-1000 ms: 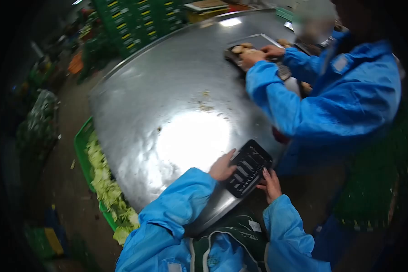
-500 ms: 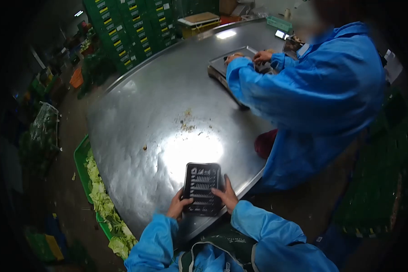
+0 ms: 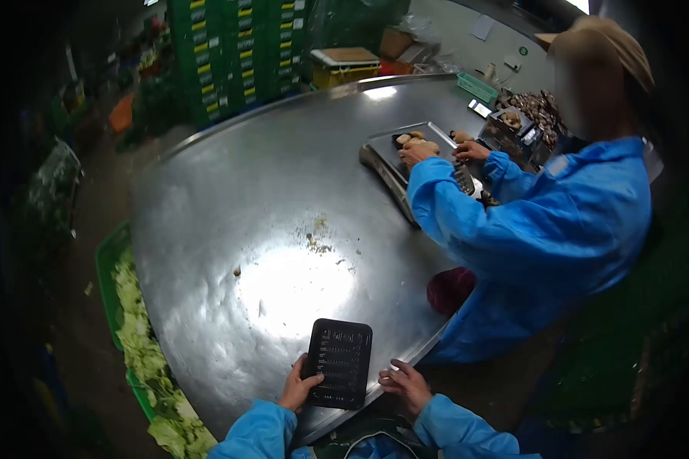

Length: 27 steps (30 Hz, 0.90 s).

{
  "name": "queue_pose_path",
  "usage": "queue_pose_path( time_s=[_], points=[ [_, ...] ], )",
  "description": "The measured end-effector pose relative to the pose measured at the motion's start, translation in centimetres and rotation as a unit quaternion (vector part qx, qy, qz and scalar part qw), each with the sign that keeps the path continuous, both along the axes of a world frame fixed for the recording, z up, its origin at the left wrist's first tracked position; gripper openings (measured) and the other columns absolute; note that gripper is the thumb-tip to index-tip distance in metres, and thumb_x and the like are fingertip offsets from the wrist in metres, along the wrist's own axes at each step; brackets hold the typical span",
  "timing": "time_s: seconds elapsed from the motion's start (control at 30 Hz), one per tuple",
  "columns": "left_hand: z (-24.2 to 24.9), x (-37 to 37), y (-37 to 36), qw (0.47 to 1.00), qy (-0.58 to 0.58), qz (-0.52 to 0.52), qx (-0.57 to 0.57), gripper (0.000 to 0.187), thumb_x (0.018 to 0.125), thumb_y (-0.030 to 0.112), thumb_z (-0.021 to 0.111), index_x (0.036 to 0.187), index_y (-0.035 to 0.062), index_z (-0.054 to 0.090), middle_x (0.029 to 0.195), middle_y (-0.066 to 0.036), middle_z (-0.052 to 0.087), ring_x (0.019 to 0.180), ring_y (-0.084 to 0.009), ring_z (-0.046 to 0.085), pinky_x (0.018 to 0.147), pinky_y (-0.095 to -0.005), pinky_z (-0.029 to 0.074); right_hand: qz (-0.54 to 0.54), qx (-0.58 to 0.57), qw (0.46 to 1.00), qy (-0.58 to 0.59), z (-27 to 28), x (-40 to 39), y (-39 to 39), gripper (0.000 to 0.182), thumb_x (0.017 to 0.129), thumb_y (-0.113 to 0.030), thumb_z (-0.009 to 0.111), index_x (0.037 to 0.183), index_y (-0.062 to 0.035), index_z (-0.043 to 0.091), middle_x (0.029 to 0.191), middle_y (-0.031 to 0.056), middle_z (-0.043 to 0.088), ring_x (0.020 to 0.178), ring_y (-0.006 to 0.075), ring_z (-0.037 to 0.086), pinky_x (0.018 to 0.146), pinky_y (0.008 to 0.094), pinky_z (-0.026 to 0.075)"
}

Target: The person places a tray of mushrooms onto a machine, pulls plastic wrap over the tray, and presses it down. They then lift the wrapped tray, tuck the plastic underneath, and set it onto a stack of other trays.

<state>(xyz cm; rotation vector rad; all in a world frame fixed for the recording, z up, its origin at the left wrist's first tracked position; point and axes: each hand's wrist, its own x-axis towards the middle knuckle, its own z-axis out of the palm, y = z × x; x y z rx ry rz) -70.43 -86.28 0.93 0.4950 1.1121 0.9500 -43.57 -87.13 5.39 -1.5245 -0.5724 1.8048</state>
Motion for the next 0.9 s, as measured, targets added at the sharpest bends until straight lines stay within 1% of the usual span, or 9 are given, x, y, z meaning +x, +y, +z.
queue_pose_path(
  time_s=[0.2,0.27,0.37,0.43,0.47,0.6,0.63,0.7,0.9],
  points=[
    [1.0,-0.4,0.0,0.999,0.02,-0.016,-0.024,0.081,0.074,0.0,0.066,0.14,-0.004,0.019,0.137,-0.021,0.035,0.123,-0.0274,0.041,0.101,-0.0336,0.036,-0.012,-0.055,0.998,-0.02,1.5,-0.4,-2.0,0.052,0.09,-0.024,0.055,0.13,0.0048,0.037,0.111,0.0173,0.059,0.098,0.0235,0.06,0.083,0.0319,0.048],
    [1.2,-0.5,0.0,0.998,0.057,-0.029,0.012,0.081,0.073,-0.002,0.065,0.14,-0.0023,0.02,0.131,-0.02,0.041,0.117,-0.0253,0.046,0.097,-0.0331,0.039,-0.015,-0.049,0.998,-0.036,1.7,-1.9,-1.3,0.053,0.09,-0.025,0.055,0.131,0.005,0.037,0.112,0.0171,0.059,0.1,0.0231,0.059,0.084,0.0319,0.047],
    [1.9,-0.7,0.7,0.994,0.097,-0.036,0.037,0.082,0.071,-0.005,0.066,0.14,-0.001,0.022,0.124,-0.017,0.049,0.111,-0.0227,0.051,0.094,-0.0324,0.041,-0.001,-0.032,0.997,-0.068,1.7,-4.6,0.6,0.058,0.089,-0.026,0.056,0.134,0.0043,0.033,0.119,0.0164,0.055,0.108,0.0232,0.054,0.091,0.0341,0.043],
    [1.0,-0.6,0.5,0.997,0.05,-0.04,0.044,0.082,0.069,-0.001,0.068,0.138,-0.0023,0.024,0.132,-0.021,0.04,0.121,-0.0276,0.044,0.101,-0.0347,0.036,0.045,-0.043,0.995,-0.072,1.8,-5.9,1.6,0.065,0.087,-0.027,0.059,0.137,0.003,0.03,0.128,0.0159,0.048,0.115,0.024,0.048,0.098,0.037,0.037],
    [0.6,-0.6,0.8,0.983,0.14,-0.068,0.093,0.082,0.068,0.005,0.07,0.138,-0.0006,0.028,0.129,-0.021,0.042,0.12,-0.0312,0.044,0.101,-0.0369,0.035,0.016,-0.033,0.999,-0.037,2.9,-7.2,2.2,0.064,0.085,-0.026,0.062,0.135,0.0014,0.033,0.13,0.015,0.046,0.117,0.0258,0.045,0.101,0.0388,0.033],
    [2.9,0.2,2.6,0.969,0.164,-0.098,0.157,0.081,0.068,0.013,0.071,0.137,0.0015,0.03,0.128,-0.022,0.042,0.121,-0.0355,0.041,0.102,-0.0396,0.033,-0.09,-0.06,0.993,0.042,4.0,-6.7,2.6,0.055,0.083,-0.021,0.064,0.127,0.0006,0.041,0.12,0.0134,0.052,0.111,0.0255,0.051,0.097,0.0385,0.039],
    [4.1,0.5,3.2,0.973,0.157,-0.097,0.142,0.081,0.068,0.013,0.071,0.137,0.0015,0.03,0.128,-0.022,0.042,0.121,-0.0355,0.041,0.102,-0.0396,0.033,-0.099,-0.039,0.993,0.04,4.8,-6.4,2.7,0.048,0.083,-0.018,0.063,0.123,0.0011,0.046,0.114,0.013,0.057,0.105,0.0242,0.055,0.093,0.0383,0.043],
    [5.6,1.3,4.0,0.947,0.185,-0.126,0.232,0.08,0.069,0.015,0.071,0.137,0.002,0.03,0.129,-0.021,0.042,0.121,-0.0361,0.041,0.102,-0.0402,0.032,-0.117,-0.028,0.993,-0.003,6.3,-5.4,2.8,0.039,0.083,-0.014,0.061,0.117,0.0011,0.051,0.109,0.0116,0.06,0.101,0.023,0.057,0.091,0.0367,0.044],
    [5.5,4.4,3.6,0.955,0.123,-0.146,0.226,0.081,0.072,0.017,0.069,0.139,0.0034,0.027,0.133,-0.019,0.038,0.124,-0.0347,0.037,0.104,-0.0399,0.03,-0.247,0.002,0.969,-0.023,5.2,-2.6,1.3,0.03,0.078,-0.007,0.061,0.107,-0.0007,0.057,0.101,0.0079,0.062,0.096,0.0208,0.058,0.089,0.0363,0.045]
  ],
)
